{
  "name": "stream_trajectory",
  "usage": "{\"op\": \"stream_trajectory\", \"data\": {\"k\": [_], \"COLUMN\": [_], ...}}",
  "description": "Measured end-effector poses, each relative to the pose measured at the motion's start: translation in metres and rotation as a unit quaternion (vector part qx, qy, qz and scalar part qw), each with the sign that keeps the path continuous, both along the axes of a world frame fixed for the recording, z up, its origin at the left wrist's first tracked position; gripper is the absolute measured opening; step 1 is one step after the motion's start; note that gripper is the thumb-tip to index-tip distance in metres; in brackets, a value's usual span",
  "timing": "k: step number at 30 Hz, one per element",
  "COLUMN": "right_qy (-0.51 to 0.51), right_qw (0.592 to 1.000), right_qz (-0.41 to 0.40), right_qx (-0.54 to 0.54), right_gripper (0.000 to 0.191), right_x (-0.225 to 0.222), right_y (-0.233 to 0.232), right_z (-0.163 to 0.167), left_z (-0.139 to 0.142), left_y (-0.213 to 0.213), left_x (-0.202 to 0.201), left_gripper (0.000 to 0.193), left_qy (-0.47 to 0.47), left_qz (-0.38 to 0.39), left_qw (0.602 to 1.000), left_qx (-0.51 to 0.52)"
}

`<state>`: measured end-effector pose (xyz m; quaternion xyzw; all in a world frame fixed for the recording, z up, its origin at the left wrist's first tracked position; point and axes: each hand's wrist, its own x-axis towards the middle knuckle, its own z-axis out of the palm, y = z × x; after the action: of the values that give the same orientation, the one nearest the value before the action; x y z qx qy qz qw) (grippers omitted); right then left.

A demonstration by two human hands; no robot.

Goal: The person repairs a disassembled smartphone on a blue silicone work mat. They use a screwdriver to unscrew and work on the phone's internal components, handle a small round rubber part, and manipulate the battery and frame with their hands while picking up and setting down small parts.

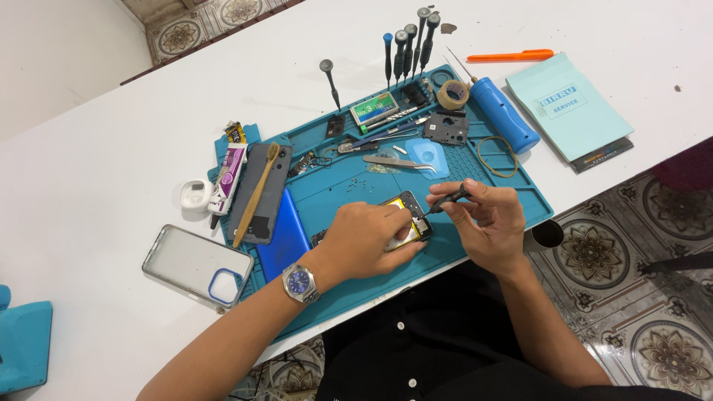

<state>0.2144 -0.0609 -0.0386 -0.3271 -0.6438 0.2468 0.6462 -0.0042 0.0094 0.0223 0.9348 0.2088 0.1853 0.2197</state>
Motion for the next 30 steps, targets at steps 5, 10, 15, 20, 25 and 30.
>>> {"op": "stream_trajectory", "data": {"k": [5,10,15,20,25,30], "right_qy": [-0.065,-0.066,0.013,-0.021,-0.063,-0.102], "right_qw": [0.994,0.994,0.998,0.998,0.997,0.992], "right_qz": [-0.083,-0.091,0.052,0.052,-0.037,-0.065], "right_qx": [0.032,0.013,-0.039,-0.016,0.009,0.031], "right_gripper": [0.052,0.053,0.045,0.044,0.034,0.024], "right_x": [-0.008,-0.013,-0.008,-0.009,-0.006,-0.007], "right_y": [-0.001,-0.001,0.0,-0.004,-0.005,-0.007], "right_z": [0.009,0.018,0.02,0.016,0.016,0.023], "left_z": [0.002,0.003,0.0,0.003,0.007,-0.002], "left_y": [0.0,0.0,0.0,0.0,-0.01,-0.011], "left_x": [0.0,0.0,0.0,0.0,0.002,0.006], "left_gripper": [0.033,0.034,0.035,0.036,0.078,0.052], "left_qy": [-0.007,0.001,-0.001,0.003,-0.128,-0.138], "left_qz": [-0.002,0.001,0.003,0.004,-0.008,-0.029], "left_qw": [1.0,1.0,1.0,1.0,0.986,0.94], "left_qx": [0.005,0.005,0.005,0.007,-0.104,-0.311]}}
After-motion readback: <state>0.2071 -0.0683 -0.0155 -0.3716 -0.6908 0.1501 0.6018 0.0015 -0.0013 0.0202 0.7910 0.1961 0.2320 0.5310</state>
